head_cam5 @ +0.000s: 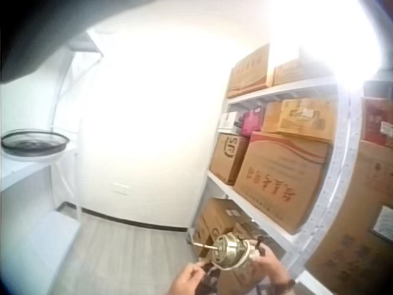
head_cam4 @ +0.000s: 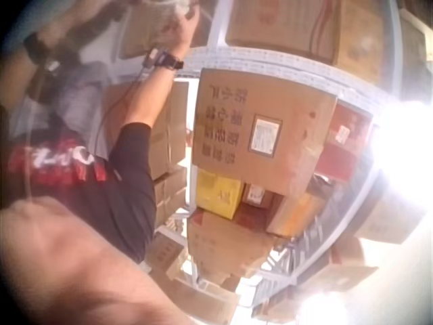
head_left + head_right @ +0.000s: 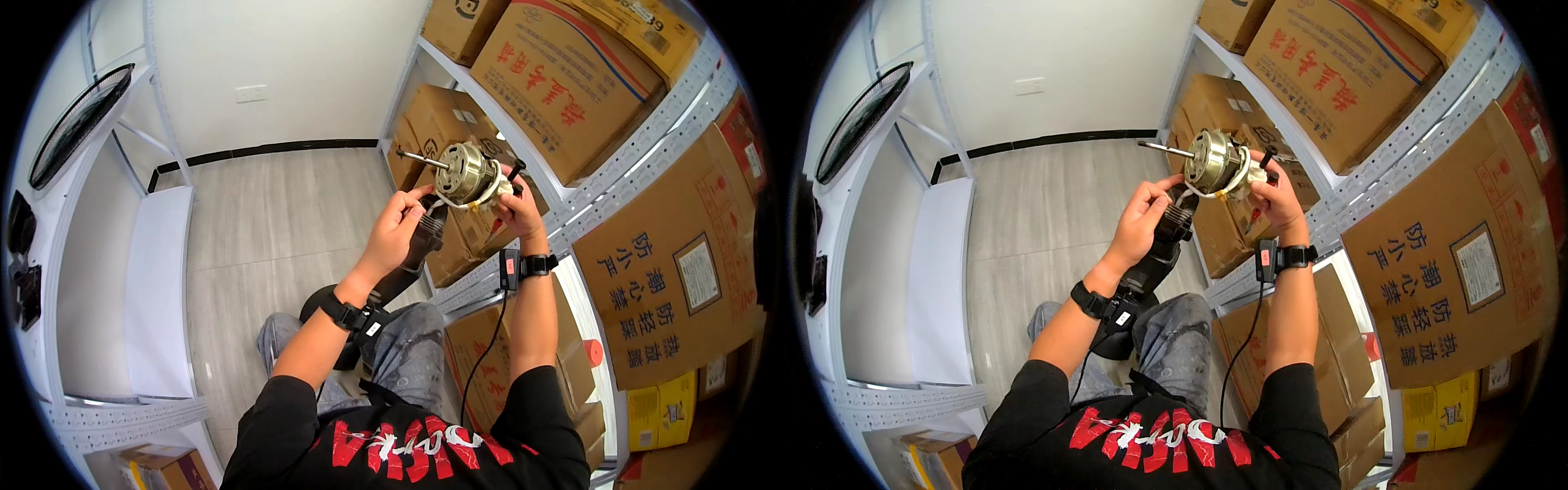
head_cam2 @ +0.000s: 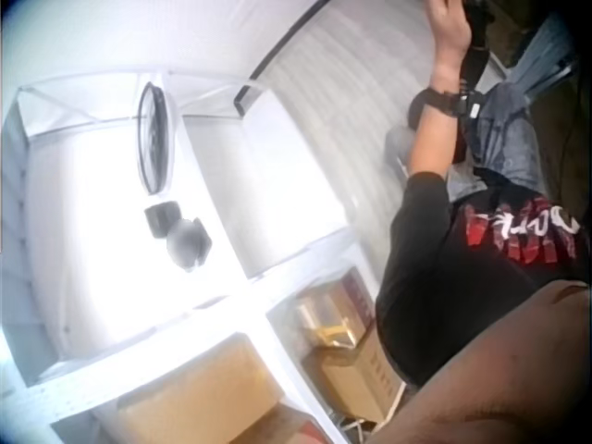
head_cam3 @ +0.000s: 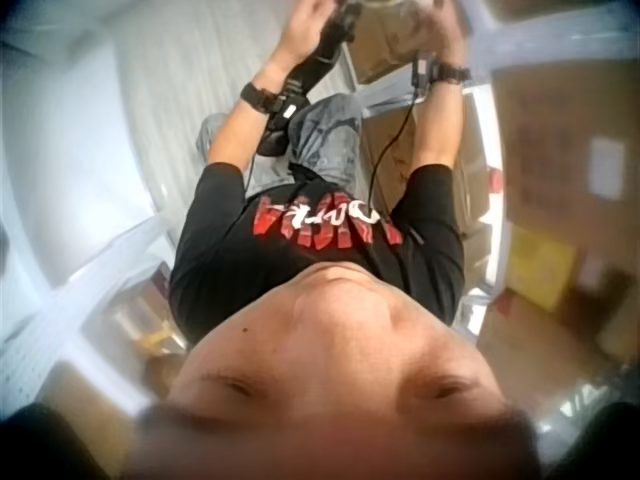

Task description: The person is repairing a mechanical part using a screwdriver. They are seated on the floor in a storage room, manipulating the part and using the tool to adjust or fix components.

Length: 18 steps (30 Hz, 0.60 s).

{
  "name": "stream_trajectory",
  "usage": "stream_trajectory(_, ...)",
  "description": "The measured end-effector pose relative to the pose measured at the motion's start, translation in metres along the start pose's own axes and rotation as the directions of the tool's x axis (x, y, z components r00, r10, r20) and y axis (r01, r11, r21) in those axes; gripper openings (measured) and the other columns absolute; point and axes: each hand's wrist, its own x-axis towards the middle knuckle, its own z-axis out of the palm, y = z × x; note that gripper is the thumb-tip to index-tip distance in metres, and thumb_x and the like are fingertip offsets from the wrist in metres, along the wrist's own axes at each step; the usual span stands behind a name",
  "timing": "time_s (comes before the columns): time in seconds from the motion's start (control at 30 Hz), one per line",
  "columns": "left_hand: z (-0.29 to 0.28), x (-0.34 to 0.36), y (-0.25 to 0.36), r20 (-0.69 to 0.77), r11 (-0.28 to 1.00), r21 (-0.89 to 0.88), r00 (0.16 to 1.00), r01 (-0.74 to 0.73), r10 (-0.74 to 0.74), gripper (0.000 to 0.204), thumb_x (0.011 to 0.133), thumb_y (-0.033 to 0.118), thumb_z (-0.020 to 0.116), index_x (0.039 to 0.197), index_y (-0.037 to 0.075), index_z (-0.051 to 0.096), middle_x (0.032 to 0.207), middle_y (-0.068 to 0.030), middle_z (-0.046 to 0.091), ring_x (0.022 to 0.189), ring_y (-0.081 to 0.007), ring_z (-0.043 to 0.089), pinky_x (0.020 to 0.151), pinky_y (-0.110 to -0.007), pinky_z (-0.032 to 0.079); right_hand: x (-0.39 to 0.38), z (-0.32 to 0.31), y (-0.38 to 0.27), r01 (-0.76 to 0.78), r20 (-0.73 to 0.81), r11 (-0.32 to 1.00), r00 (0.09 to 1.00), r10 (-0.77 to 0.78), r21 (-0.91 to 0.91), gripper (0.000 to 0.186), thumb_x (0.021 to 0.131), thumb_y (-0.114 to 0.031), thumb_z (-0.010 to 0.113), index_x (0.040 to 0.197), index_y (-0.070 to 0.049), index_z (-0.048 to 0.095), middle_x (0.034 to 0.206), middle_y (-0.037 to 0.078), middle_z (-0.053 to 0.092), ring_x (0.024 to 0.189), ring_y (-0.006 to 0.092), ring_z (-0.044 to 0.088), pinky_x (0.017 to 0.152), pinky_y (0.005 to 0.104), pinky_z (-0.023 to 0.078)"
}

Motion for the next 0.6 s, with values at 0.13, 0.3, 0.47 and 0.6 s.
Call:
stream_trajectory(0.13, 0.015, -0.003, 0.0, -0.066, 0.993, 0.079, 0.993, -0.09, 0.095, 0.005, 0.109, 0.006, 0.045, 0.104, 0.005, 0.047, 0.156, -0.0239, 0.044, 0.145, -0.0332, 0.044, 0.119, -0.04, 0.032, 0.0, -0.001, 0.005, 0.005, -0.013, 0.996, 1.0, -0.004, 0.094, 0.074, 0.087, -0.024, 0.079, 0.147, 0.002, 0.044, 0.08, -0.002, 0.055, 0.05, 0.0057, 0.04, 0.046, 0.0209, 0.033)
stream_trajectory(0.3, 0.014, -0.003, 0.005, -0.087, 0.984, 0.103, 0.984, -0.148, 0.158, 0.005, 0.109, 0.006, 0.046, 0.105, 0.004, 0.047, 0.155, -0.0243, 0.045, 0.143, -0.0334, 0.045, 0.119, -0.042, 0.032, 0.011, 0.0, 0.017, 0.025, 0.028, 0.97, 0.999, -0.033, 0.242, 0.077, 0.089, -0.023, 0.079, 0.151, 0.002, 0.041, 0.074, -0.003, 0.053, 0.05, 0.0047, 0.038, 0.046, 0.0209, 0.031)
stream_trajectory(0.47, 0.013, -0.002, 0.002, -0.078, 0.98, 0.14, 0.985, -0.139, 0.151, 0.004, 0.109, 0.007, 0.046, 0.107, 0.004, 0.049, 0.152, -0.0233, 0.048, 0.142, -0.0325, 0.047, 0.118, -0.041, 0.033, 0.025, -0.014, 0.031, -0.064, 0.077, 0.916, 0.996, 0.036, 0.397, 0.082, 0.088, -0.024, 0.079, 0.155, -0.003, 0.037, 0.08, 0.001, 0.057, 0.054, 0.0071, 0.042, 0.049, 0.0217, 0.035)
stream_trajectory(0.6, 0.008, -0.003, 0.003, -0.066, 0.974, 0.158, 0.982, -0.165, 0.177, 0.005, 0.109, 0.007, 0.047, 0.108, 0.005, 0.05, 0.149, -0.0221, 0.05, 0.139, -0.0311, 0.049, 0.116, -0.04, 0.035, 0.031, -0.011, 0.033, -0.086, 0.073, 0.906, 0.995, 0.061, 0.414, 0.079, 0.087, -0.025, 0.077, 0.154, -0.004, 0.039, 0.079, 0.002, 0.059, 0.053, 0.0089, 0.043, 0.049, 0.0232, 0.035)
